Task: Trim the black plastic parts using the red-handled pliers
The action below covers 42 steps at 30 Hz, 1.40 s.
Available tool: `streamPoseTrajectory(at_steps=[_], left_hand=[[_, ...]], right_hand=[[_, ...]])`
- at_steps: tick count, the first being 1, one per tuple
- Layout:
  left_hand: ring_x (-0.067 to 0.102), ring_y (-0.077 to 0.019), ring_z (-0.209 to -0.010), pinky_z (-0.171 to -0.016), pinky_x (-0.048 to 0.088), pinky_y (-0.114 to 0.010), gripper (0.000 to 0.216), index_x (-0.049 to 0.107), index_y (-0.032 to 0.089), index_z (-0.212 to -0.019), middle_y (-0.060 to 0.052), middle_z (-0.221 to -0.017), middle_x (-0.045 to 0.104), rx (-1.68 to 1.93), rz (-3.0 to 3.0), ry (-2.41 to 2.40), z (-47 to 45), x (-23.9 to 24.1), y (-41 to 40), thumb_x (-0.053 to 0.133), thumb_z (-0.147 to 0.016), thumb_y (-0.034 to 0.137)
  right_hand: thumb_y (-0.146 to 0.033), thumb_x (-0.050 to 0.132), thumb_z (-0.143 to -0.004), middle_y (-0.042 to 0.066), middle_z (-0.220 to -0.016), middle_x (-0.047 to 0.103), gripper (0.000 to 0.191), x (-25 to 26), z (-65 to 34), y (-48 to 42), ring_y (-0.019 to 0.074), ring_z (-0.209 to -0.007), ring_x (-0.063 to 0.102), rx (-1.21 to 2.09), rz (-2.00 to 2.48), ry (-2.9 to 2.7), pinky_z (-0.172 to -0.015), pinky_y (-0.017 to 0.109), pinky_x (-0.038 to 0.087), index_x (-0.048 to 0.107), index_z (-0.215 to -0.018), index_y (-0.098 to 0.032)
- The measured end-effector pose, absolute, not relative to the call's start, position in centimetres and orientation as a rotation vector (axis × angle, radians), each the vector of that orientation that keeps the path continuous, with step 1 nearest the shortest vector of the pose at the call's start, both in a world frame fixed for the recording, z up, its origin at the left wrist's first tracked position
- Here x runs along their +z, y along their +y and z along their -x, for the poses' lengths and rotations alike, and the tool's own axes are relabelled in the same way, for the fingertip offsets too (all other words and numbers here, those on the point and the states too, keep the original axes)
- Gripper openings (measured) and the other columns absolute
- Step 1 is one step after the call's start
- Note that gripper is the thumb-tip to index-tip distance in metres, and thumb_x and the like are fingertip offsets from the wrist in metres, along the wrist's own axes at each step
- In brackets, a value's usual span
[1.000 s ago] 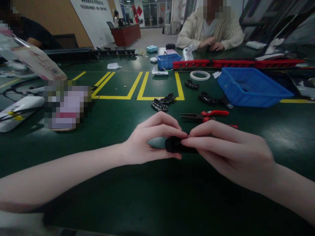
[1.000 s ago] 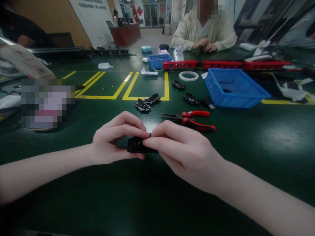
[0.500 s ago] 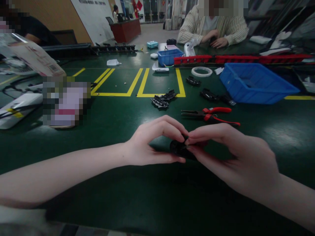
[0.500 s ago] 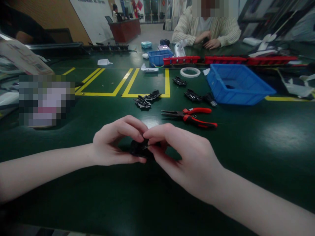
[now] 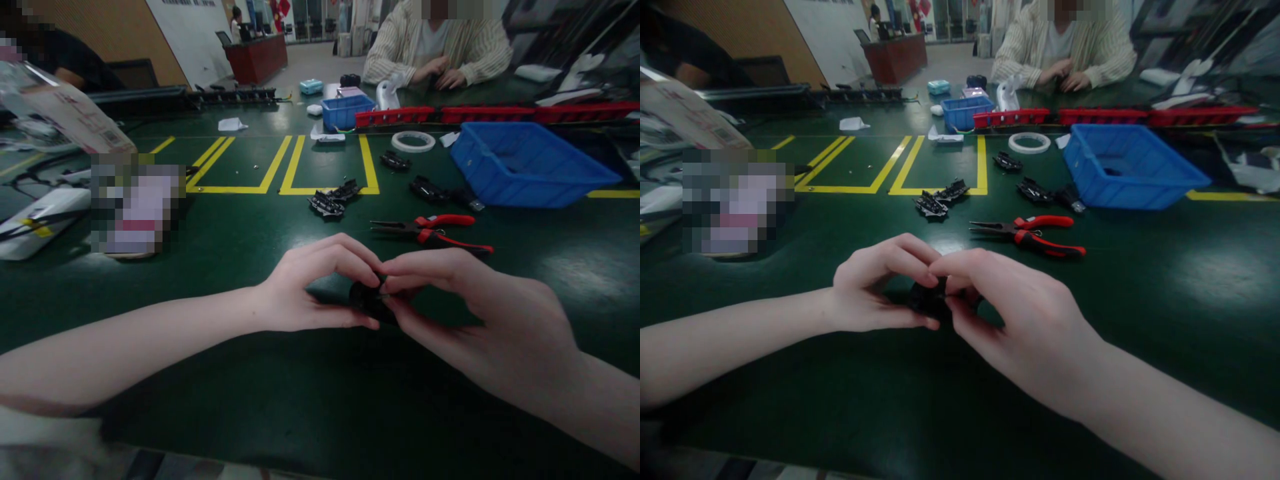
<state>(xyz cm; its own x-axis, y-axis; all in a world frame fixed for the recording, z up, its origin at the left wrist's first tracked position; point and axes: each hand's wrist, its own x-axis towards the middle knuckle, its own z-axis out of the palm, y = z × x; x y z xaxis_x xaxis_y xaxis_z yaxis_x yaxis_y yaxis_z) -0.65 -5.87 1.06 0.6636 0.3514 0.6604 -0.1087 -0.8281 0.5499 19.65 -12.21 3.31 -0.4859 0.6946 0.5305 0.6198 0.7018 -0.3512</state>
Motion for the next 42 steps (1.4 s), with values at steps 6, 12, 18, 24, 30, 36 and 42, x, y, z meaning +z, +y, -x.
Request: streamPoseTrajectory(at_steps=[6, 12, 18, 24, 30, 36, 42], left_hand=[[0.064, -0.0162, -0.091, -0.076, 0.056, -0.027, 0.031, 0.056, 0.016, -0.094, -0.009, -0.097, 0.065, 1.081, -2.301, 0.158, 0.5, 1.1, -5.7, 0.077, -0.072, 0.024], [0.064, -0.0166, -0.091, -0.077, 0.056, -0.028, 0.03, 0.056, 0.017, -0.093, -0.009, -0.097, 0.065, 1.063, -2.29, 0.179, 0.6, 1.0, -5.7, 0.076, -0.072, 0.024], [0.064, -0.0162, -0.089, -0.075, 0.055, -0.028, 0.029, 0.057, 0.017, -0.092, -0.008, -0.097, 0.065, 1.04, -2.312, 0.209, 0.6, 0.9, -5.8, 0.077, -0.072, 0.024], [0.064, -0.015, -0.086, -0.075, 0.054, -0.027, 0.028, 0.058, 0.017, -0.089, -0.007, -0.095, 0.065, 1.032, -2.353, 0.324, 0.5, 0.9, -5.8, 0.077, -0.071, 0.025], [0.062, -0.0152, -0.087, -0.076, 0.053, -0.026, 0.028, 0.058, 0.012, -0.087, -0.01, -0.093, 0.064, 1.095, -2.398, 0.37, 0.3, 0.7, -5.4, 0.077, -0.071, 0.025], [0.061, -0.0145, -0.087, -0.077, 0.053, -0.027, 0.025, 0.058, 0.013, -0.087, -0.007, -0.092, 0.061, 1.003, -2.43, 0.519, 0.4, 0.5, -5.1, 0.075, -0.073, 0.023], [0.059, -0.0145, -0.089, -0.08, 0.055, -0.03, 0.027, 0.057, 0.016, -0.096, -0.003, -0.098, 0.057, 0.811, -2.384, 0.687, 0.4, 0.3, -4.7, 0.071, -0.075, 0.02]], right_hand=[[-0.013, 0.055, -0.082, -0.004, -0.09, 0.068, 0.026, 3.5, -19.7, -12.5, 0.0087, -0.074, 0.066, 0.213, 1.016, -2.231, -0.067, 0.015, 0.053, 0.052, -0.105, -0.024], [-0.014, 0.057, -0.08, -0.003, -0.088, 0.069, 0.026, 3.7, -19.6, -12.7, 0.0113, -0.071, 0.066, 0.213, 1.028, -2.218, -0.064, 0.019, 0.054, 0.053, -0.103, -0.025], [-0.014, 0.055, -0.081, -0.001, -0.089, 0.068, 0.025, 3.3, -19.3, -12.5, 0.014, -0.071, 0.067, 0.187, 1.034, -2.238, -0.062, 0.023, 0.056, 0.053, -0.103, -0.026], [-0.012, 0.058, -0.08, -0.003, -0.09, 0.067, 0.031, 2.3, -19.2, -12.8, 0.012, -0.077, 0.067, 0.235, 1.089, -2.163, -0.069, 0.021, 0.056, 0.052, -0.107, -0.026], [-0.018, 0.066, -0.077, -0.005, -0.085, 0.067, 0.021, 1.3, -18.8, -11.8, 0.0112, -0.078, 0.065, 0.539, 1.181, -1.858, -0.07, 0.021, 0.055, 0.058, -0.095, -0.026], [-0.028, 0.07, -0.075, -0.002, -0.08, 0.069, 0.009, 0.5, -18.8, -10.4, 0.0146, -0.075, 0.065, 0.793, 1.247, -1.704, -0.07, 0.028, 0.054, 0.068, -0.083, -0.023], [-0.032, 0.066, -0.078, 0.0, -0.081, 0.069, 0.011, 0.2, -19.0, -9.1, 0.0171, -0.076, 0.063, 0.914, 1.306, -1.786, -0.072, 0.033, 0.05, 0.069, -0.081, -0.022]])
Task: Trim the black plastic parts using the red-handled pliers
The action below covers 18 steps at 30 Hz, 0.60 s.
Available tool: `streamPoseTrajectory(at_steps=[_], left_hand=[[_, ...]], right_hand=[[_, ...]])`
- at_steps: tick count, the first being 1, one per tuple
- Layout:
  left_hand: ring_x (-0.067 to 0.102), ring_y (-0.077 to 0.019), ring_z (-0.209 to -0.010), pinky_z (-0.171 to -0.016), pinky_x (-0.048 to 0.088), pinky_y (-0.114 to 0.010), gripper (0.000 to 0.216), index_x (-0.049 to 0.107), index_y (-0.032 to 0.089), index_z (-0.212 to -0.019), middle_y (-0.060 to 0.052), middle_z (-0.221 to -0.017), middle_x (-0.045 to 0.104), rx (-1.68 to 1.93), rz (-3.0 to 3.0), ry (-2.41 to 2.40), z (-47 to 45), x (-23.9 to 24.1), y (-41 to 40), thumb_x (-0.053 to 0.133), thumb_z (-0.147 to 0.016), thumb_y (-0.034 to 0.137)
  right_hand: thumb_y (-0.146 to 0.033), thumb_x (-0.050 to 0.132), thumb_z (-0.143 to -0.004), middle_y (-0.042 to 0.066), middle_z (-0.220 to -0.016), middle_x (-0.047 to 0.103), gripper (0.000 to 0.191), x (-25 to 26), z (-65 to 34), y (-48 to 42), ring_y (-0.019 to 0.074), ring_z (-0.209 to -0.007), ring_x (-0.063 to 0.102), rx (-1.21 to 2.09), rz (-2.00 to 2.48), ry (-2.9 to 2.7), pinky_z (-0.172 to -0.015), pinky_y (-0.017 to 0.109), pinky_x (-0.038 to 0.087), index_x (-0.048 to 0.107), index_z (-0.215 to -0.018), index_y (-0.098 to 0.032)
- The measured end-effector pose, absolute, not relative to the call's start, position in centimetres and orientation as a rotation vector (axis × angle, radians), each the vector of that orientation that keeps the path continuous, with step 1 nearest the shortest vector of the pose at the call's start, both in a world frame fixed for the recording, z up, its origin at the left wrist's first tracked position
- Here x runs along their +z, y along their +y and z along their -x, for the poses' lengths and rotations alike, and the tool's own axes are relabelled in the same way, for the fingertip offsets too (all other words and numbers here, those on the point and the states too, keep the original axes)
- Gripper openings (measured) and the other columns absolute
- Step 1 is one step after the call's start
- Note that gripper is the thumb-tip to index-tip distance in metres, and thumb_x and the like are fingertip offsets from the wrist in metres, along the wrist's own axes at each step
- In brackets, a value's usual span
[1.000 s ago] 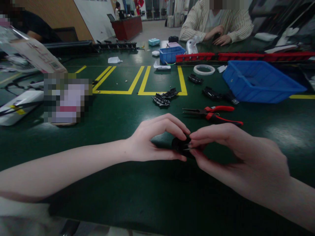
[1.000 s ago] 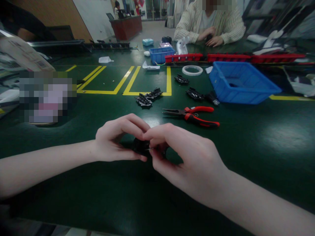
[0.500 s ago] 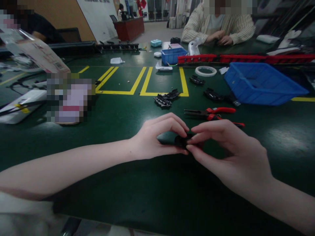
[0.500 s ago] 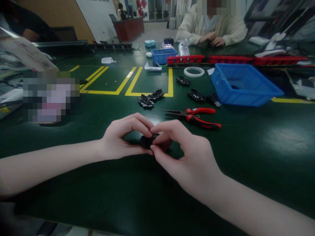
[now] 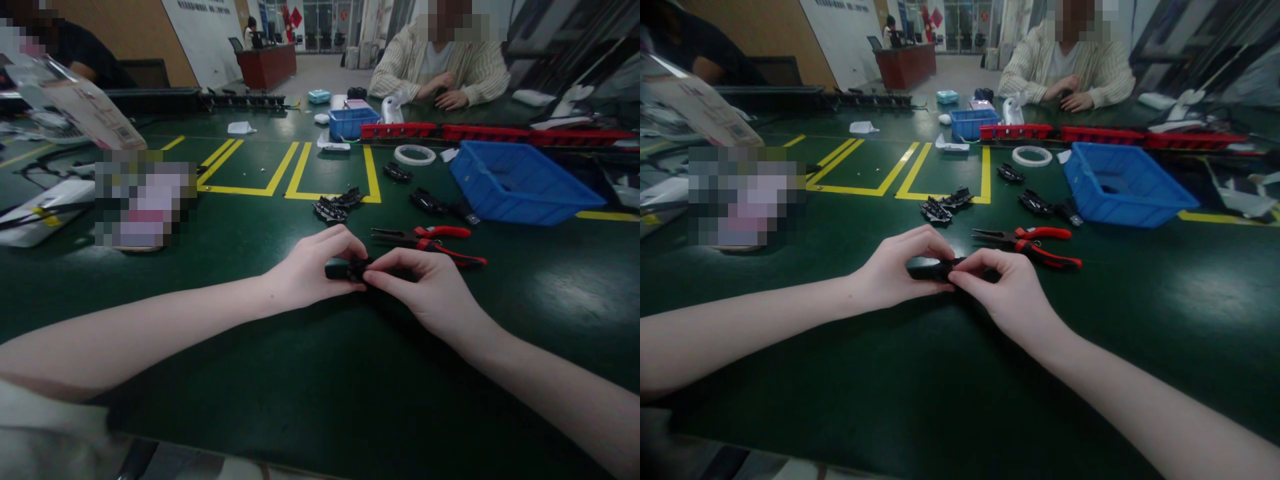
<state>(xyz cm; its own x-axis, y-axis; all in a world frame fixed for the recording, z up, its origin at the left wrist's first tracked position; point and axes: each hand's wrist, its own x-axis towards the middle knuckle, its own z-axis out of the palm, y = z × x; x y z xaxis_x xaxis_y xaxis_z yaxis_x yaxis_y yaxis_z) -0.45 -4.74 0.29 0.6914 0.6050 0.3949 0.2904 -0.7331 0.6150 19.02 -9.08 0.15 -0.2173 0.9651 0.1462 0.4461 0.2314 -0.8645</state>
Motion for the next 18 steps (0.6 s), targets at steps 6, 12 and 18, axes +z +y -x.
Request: streamPoseTrajectory(at_steps=[6, 12, 18], left_hand=[[0.057, -0.013, -0.078, -0.069, 0.052, -0.026, 0.024, 0.057, 0.015, -0.091, 0.0, -0.088, 0.054, 0.762, -2.445, 0.816, 0.4, 0.0, -4.4, 0.072, -0.072, 0.019], [0.056, -0.0134, -0.078, -0.068, 0.05, -0.026, 0.022, 0.058, 0.015, -0.091, -0.001, -0.089, 0.055, 0.72, -2.413, 0.833, 0.4, -0.1, -4.3, 0.071, -0.074, 0.022], [0.057, -0.0158, -0.086, -0.075, 0.049, -0.028, 0.021, 0.059, 0.014, -0.091, -0.003, -0.094, 0.057, 0.67, -2.469, 0.768, 0.5, -0.1, -3.8, 0.068, -0.077, 0.028]], right_hand=[[-0.018, 0.056, -0.084, 0.003, -0.082, 0.062, 0.008, 0.5, -18.3, -8.1, 0.0191, -0.082, 0.056, 0.248, 1.226, -2.258, -0.075, 0.037, 0.038, 0.06, -0.077, -0.018], [-0.014, 0.057, -0.082, 0.003, -0.077, 0.06, 0.01, 0.0, -18.0, -7.6, 0.0184, -0.078, 0.054, 0.175, 1.182, -2.313, -0.072, 0.034, 0.038, 0.056, -0.073, -0.018], [-0.019, 0.057, -0.085, 0.002, -0.083, 0.064, 0.007, -0.6, -18.5, -7.9, 0.0182, -0.082, 0.056, 0.167, 1.099, -2.27, -0.077, 0.037, 0.041, 0.063, -0.084, -0.02]])
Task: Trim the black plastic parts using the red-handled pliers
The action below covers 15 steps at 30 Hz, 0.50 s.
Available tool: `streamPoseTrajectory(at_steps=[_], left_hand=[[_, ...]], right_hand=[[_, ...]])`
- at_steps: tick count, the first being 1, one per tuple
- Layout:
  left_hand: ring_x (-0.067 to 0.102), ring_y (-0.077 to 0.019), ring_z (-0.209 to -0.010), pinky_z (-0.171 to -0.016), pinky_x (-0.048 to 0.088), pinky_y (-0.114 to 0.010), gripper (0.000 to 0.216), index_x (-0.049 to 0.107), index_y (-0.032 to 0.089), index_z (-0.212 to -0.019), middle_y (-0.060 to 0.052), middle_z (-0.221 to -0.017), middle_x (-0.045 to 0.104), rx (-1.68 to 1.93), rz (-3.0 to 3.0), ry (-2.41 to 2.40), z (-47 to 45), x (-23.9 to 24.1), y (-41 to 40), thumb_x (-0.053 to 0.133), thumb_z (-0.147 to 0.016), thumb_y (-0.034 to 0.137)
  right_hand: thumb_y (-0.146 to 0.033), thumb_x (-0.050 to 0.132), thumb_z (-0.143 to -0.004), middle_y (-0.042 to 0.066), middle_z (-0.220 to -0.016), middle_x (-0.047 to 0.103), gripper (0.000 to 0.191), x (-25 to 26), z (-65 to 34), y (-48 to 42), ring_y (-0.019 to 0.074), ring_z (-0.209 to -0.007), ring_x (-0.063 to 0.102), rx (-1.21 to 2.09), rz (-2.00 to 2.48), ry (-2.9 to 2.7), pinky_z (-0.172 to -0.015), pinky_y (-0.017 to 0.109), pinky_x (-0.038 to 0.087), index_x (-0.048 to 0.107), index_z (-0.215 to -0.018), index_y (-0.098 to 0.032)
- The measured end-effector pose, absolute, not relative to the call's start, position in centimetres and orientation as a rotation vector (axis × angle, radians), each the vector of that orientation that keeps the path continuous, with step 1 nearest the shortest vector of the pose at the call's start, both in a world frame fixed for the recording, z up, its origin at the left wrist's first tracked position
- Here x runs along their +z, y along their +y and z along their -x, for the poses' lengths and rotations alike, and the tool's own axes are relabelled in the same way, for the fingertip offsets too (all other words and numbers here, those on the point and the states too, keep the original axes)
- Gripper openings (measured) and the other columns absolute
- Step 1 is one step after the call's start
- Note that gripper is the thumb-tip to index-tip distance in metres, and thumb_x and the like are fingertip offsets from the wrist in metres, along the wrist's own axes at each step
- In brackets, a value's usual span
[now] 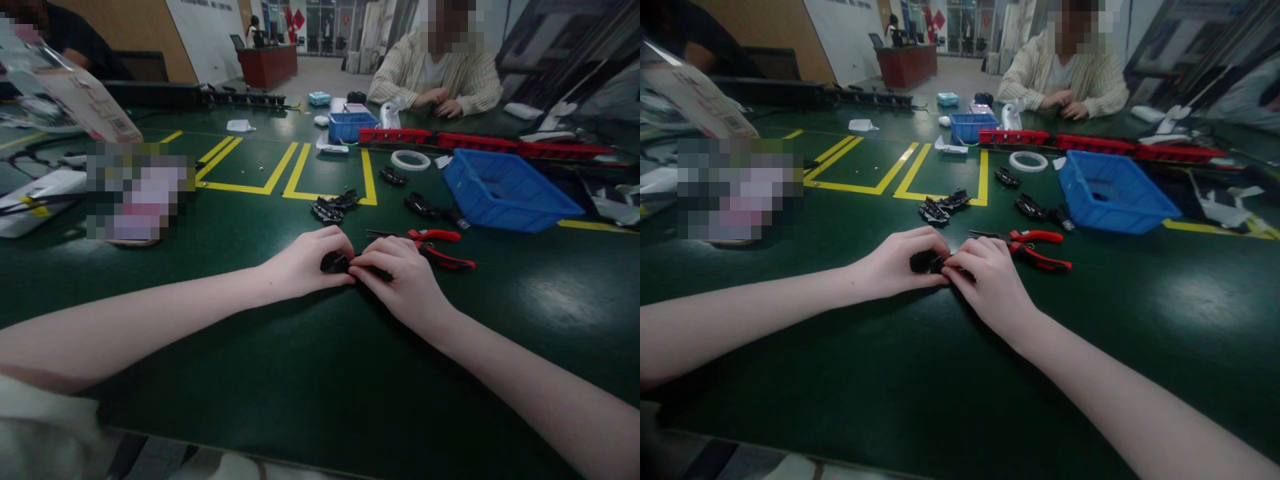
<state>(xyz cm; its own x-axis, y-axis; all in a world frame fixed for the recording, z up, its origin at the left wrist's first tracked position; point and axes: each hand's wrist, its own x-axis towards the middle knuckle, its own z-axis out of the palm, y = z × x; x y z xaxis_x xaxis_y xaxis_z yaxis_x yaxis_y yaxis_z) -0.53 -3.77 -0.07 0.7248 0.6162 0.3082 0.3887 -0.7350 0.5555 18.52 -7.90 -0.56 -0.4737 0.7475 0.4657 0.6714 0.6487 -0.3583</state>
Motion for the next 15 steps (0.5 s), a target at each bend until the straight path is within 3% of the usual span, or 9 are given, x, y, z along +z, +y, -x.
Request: streamPoseTrajectory(at_steps=[5, 10, 15], left_hand=[[0.057, -0.0172, -0.09, -0.077, 0.049, -0.03, 0.021, 0.059, 0.016, -0.096, -0.005, -0.1, 0.058, 0.606, -2.497, 0.782, 0.7, 0.3, -4.1, 0.062, -0.082, 0.031], [0.058, -0.0155, -0.088, -0.077, 0.049, -0.029, 0.013, 0.062, 0.015, -0.088, -0.005, -0.105, 0.057, 0.564, -2.494, 0.775, 1.0, 0.7, -4.4, 0.053, -0.088, 0.024], [0.058, -0.015, -0.087, -0.076, 0.049, -0.028, 0.014, 0.063, 0.014, -0.088, -0.006, -0.102, 0.058, 0.578, -2.462, 0.755, 1.3, 0.6, -4.2, 0.052, -0.089, 0.022]], right_hand=[[-0.025, 0.055, -0.087, 0.006, -0.091, 0.065, 0.016, 0.3, -20.5, -8.3, 0.0214, -0.088, 0.058, -0.027, 1.097, -2.315, -0.081, 0.041, 0.043, 0.065, -0.099, -0.021], [-0.03, 0.056, -0.085, 0.013, -0.099, 0.063, 0.027, 0.8, -25.0, -6.6, 0.0298, -0.093, 0.056, -0.334, 1.204, -2.347, -0.076, 0.047, 0.043, 0.063, -0.107, -0.018], [-0.044, 0.056, -0.083, 0.016, -0.108, 0.06, 0.043, -0.2, -27.9, -5.0, 0.0313, -0.099, 0.055, -0.214, 1.322, -2.408, -0.079, 0.049, 0.047, 0.059, -0.115, -0.014]])
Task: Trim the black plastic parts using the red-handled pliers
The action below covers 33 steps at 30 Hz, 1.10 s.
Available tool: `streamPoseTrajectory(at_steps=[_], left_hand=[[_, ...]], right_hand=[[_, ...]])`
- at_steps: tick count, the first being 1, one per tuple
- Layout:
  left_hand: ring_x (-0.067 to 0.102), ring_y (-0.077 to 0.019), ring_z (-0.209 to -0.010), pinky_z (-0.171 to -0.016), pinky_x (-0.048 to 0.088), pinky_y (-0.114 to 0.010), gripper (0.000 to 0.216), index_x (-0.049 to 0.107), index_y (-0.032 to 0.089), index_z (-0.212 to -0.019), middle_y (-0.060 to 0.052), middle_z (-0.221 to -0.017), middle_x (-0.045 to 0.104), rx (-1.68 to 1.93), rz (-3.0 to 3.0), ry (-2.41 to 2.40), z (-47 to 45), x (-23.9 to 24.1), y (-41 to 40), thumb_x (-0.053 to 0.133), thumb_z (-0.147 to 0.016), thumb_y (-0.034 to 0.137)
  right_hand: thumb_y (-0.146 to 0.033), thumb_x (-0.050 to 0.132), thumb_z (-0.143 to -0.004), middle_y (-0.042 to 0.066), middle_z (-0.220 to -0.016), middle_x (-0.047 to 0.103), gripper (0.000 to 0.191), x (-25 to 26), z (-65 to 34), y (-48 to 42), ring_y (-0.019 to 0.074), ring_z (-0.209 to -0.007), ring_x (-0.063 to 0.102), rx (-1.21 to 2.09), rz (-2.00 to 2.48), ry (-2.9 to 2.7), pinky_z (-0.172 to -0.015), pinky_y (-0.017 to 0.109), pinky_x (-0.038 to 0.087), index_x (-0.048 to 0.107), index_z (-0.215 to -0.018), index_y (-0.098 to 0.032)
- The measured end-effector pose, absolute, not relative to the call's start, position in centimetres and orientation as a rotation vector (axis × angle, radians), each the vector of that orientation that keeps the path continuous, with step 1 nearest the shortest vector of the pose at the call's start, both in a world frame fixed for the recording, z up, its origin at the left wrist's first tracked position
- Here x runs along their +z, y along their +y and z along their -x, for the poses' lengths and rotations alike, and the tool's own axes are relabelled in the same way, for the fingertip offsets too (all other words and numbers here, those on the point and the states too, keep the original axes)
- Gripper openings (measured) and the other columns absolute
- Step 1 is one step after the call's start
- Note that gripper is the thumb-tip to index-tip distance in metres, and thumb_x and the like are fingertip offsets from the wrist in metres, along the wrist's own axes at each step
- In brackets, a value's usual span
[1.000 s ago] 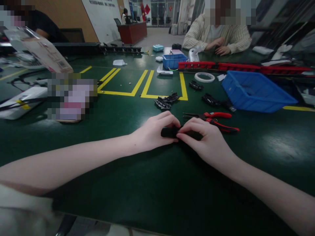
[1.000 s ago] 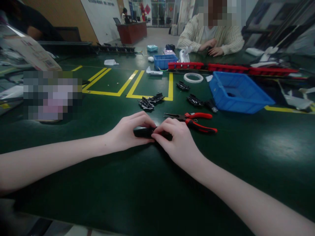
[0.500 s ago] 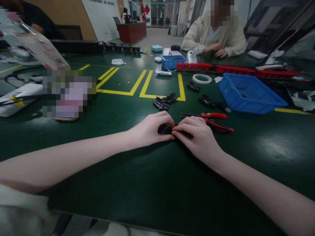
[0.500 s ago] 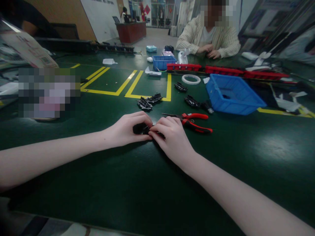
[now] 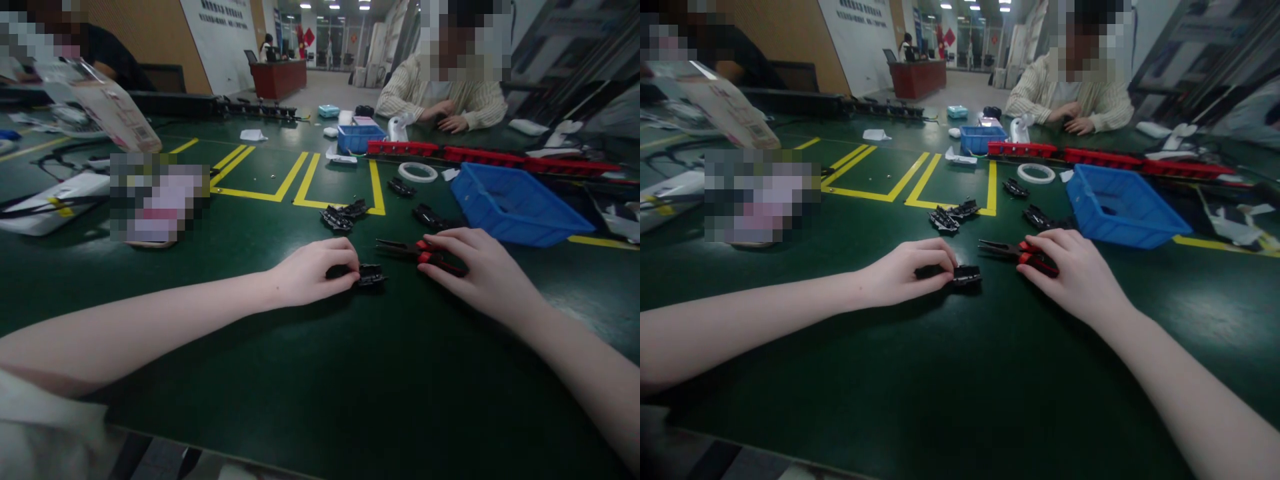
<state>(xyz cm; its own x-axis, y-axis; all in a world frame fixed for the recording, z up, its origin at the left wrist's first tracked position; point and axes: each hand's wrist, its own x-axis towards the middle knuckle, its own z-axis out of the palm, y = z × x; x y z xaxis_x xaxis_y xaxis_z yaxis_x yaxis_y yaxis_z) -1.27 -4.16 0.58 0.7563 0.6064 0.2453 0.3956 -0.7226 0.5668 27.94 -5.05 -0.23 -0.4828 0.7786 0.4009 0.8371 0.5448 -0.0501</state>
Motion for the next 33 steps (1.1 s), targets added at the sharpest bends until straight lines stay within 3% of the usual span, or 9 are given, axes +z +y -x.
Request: streamPoseTrajectory(at_steps=[4, 11, 18, 25, 28, 30, 33], left_hand=[[0.057, -0.0153, -0.087, -0.076, 0.048, -0.029, 0.013, 0.063, 0.014, -0.087, -0.005, -0.102, 0.058, 0.561, -2.533, 0.757, 1.2, 0.6, -4.0, 0.052, -0.088, 0.021], [0.055, -0.0166, -0.092, -0.086, 0.042, -0.033, 0.012, 0.062, 0.016, -0.089, -0.004, -0.1, 0.059, 0.544, -2.737, 0.795, 1.2, 0.3, -4.0, 0.052, -0.089, 0.023], [0.054, -0.0183, -0.097, -0.094, 0.038, -0.036, 0.021, 0.064, 0.018, -0.093, -0.005, -0.103, 0.06, 0.601, -3.0, 0.703, 1.4, 0.1, -4.2, 0.045, -0.093, 0.027], [0.055, -0.0179, -0.096, -0.099, 0.037, -0.038, 0.024, 0.063, 0.018, -0.095, -0.004, -0.1, 0.061, 0.632, -2.98, 0.687, 1.4, 0.2, -4.4, 0.048, -0.092, 0.036], [0.055, -0.018, -0.095, -0.091, 0.044, -0.036, 0.019, 0.061, 0.017, -0.096, -0.004, -0.103, 0.059, 0.586, -2.945, 0.685, 1.5, 0.1, -4.5, 0.054, -0.089, 0.034], [0.056, -0.0167, -0.093, -0.082, 0.049, -0.031, 0.015, 0.06, 0.016, -0.097, -0.005, -0.106, 0.057, 0.539, -2.881, 0.687, 1.5, 0.0, -4.4, 0.055, -0.089, 0.029], [0.056, -0.0156, -0.093, -0.077, 0.052, -0.027, 0.014, 0.059, 0.014, -0.098, -0.006, -0.109, 0.055, 0.503, -2.782, 0.641, 1.6, 0.0, -4.3, 0.056, -0.089, 0.023]], right_hand=[[-0.045, 0.058, -0.083, 0.016, -0.113, 0.06, 0.049, -0.4, -28.1, -5.2, 0.0316, -0.104, 0.055, -0.175, 1.342, -2.4, -0.083, 0.049, 0.046, 0.055, -0.12, -0.013], [-0.02, 0.046, -0.089, 0.007, -0.084, 0.063, 0.022, 0.7, -27.3, -6.2, 0.0238, -0.079, 0.061, -0.331, 1.215, -2.212, -0.07, 0.04, 0.048, 0.059, -0.107, -0.021], [-0.018, 0.044, -0.089, 0.007, -0.09, 0.058, 0.033, 0.1, -27.2, -6.1, 0.0206, -0.083, 0.059, -0.162, 1.317, -2.237, -0.072, 0.035, 0.048, 0.05, -0.122, -0.017], [-0.027, 0.041, -0.091, 0.009, -0.1, 0.059, 0.033, 0.0, -27.9, -5.6, 0.0223, -0.093, 0.058, -0.107, 1.38, -2.268, -0.079, 0.039, 0.049, 0.049, -0.123, -0.019], [-0.048, 0.052, -0.085, 0.015, -0.124, 0.051, 0.051, -0.5, -29.1, -4.9, 0.0304, -0.112, 0.051, -0.191, 1.455, -2.4, -0.092, 0.048, 0.045, 0.05, -0.124, -0.016], [-0.056, 0.052, -0.082, 0.017, -0.125, 0.051, 0.059, -1.0, -29.8, -4.5, 0.0324, -0.112, 0.052, -0.197, 1.546, -2.422, -0.091, 0.05, 0.045, 0.05, -0.124, -0.015], [-0.058, 0.048, -0.084, 0.015, -0.12, 0.054, 0.057, -1.4, -29.9, -4.5, 0.0296, -0.104, 0.056, -0.163, 1.604, -2.405, -0.086, 0.047, 0.048, 0.049, -0.124, -0.017]])
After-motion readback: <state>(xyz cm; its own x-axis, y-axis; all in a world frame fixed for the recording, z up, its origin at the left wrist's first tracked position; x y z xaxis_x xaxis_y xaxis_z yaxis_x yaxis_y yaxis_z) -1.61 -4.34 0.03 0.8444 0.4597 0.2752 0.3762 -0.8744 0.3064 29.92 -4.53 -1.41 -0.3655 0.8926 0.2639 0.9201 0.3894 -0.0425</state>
